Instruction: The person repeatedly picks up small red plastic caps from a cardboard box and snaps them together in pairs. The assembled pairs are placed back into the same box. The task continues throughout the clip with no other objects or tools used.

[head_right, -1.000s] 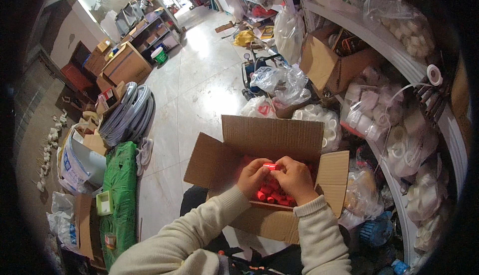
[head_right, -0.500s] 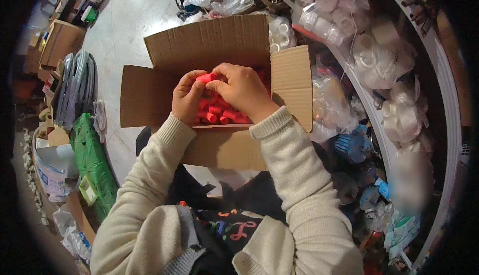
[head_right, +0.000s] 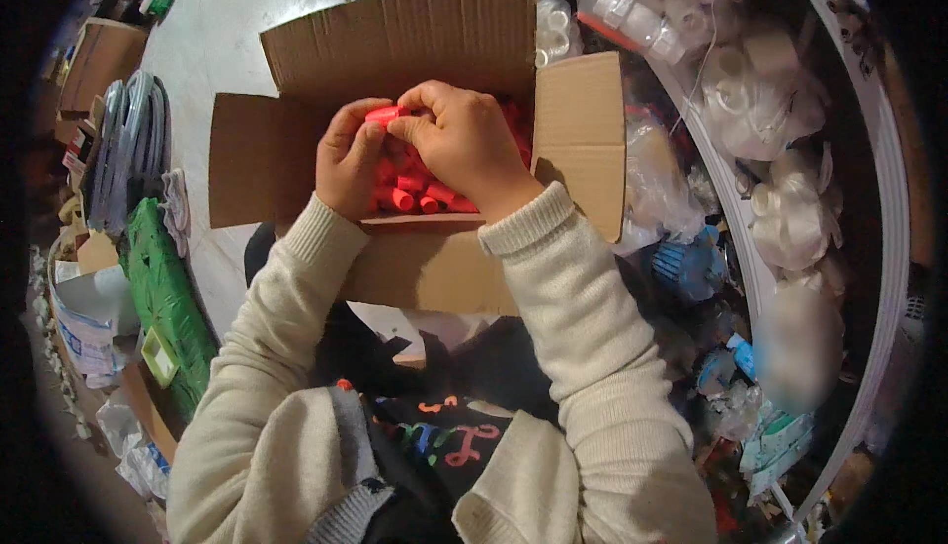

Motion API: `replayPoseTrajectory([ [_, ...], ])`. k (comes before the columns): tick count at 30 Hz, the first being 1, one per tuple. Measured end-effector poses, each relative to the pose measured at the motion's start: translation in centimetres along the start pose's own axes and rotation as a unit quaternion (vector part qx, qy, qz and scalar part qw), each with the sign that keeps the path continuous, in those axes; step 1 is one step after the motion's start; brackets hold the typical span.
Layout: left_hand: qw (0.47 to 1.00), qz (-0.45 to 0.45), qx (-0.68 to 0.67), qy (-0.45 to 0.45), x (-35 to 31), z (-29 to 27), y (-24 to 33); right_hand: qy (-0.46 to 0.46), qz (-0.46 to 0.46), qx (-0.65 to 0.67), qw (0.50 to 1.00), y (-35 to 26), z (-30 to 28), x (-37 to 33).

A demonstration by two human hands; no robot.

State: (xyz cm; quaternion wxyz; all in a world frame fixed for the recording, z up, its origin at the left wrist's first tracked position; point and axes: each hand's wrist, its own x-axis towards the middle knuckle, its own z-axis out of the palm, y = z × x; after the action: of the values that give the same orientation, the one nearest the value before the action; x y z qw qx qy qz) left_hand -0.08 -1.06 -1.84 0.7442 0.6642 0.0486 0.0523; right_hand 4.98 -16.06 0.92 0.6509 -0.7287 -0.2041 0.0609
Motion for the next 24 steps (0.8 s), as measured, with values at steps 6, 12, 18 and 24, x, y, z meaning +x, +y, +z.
replayPoseTrajectory([
  [6, 0.992, 0.067, 0.102, -0.011, 1.4, -1.3, 2.9, 0.082, 0.017, 0.051, 0.995, 2.2, -0.9, 0.8],
  [12, 0.814, 0.206, 0.537, -0.073, 4.2, -5.9, 4.9, 0.154, 0.079, 0.122, 0.977, 0.3, -4.1, 0.9],
  [18, 0.715, 0.182, 0.526, -0.422, 4.6, -1.5, 0.3, 0.172, 0.149, 0.106, 0.968, -2.2, -2.7, 2.1],
  [24, 0.547, 0.127, 0.572, -0.598, 3.2, 5.5, -6.9, 0.144, 0.130, 0.070, 0.978, -1.6, -2.4, 2.4],
])
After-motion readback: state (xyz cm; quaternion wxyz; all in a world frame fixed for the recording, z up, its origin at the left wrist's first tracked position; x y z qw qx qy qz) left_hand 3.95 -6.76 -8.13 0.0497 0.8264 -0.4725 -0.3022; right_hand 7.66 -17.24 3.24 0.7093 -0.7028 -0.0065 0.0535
